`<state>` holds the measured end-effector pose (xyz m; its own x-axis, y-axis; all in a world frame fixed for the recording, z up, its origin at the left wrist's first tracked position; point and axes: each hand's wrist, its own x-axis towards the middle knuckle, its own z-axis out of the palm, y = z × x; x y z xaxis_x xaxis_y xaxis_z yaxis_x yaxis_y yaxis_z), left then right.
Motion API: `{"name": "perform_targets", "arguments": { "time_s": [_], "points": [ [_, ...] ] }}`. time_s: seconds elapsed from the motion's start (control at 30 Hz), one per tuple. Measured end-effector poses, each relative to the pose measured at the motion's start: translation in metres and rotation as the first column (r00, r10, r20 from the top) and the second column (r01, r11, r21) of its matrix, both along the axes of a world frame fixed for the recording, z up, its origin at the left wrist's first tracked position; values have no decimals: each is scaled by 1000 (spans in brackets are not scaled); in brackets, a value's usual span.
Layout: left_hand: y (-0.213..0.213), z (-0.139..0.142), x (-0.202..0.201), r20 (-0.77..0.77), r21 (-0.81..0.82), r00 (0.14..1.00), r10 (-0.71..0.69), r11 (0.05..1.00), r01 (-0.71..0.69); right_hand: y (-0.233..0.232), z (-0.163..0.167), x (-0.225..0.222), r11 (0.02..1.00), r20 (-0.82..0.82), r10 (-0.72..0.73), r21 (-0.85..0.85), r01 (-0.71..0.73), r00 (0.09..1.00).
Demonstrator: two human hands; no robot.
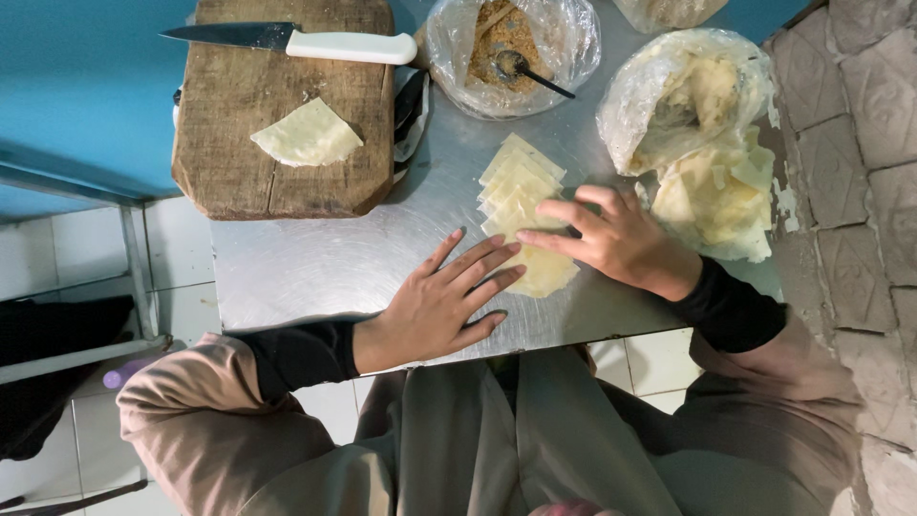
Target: The person spoons brown filling from a plastic-covered bowl onto small square dough wrappers on a metal table, then folds each wrapper over the filling into a triangular parcel and stacks the folded pieces on the table. They repeat this cycle for wrapper after wrapper, occasionally reaching into the filling bowl with the spoon.
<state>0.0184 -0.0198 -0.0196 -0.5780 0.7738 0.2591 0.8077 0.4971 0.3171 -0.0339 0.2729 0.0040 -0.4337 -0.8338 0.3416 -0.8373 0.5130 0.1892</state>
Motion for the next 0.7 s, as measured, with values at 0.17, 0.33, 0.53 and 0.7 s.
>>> {"name": "perform_targets", "arguments": {
  "time_s": [0.17, 0.33, 0.53, 0.7],
  "points": [
    [0, 0, 0, -5, -4, 1000, 1, 1000, -1, -2, 0, -1, 999, 67, -37, -2, 37, 997],
    [-1, 0, -1, -9, -5, 1000, 2, 1000, -2, 1, 0, -4, 998, 80, -24, -60, 29, 996],
    [-1, 1, 0, -12, 6, 1000, 7, 1000, -7, 7, -2, -4, 997, 28, -74, -14, 74, 997],
    [-1, 2, 0, -7, 7, 1000, 7, 1000, -7, 9, 0, -8, 994, 125, -90, -57, 97, 988]
  ]
}}
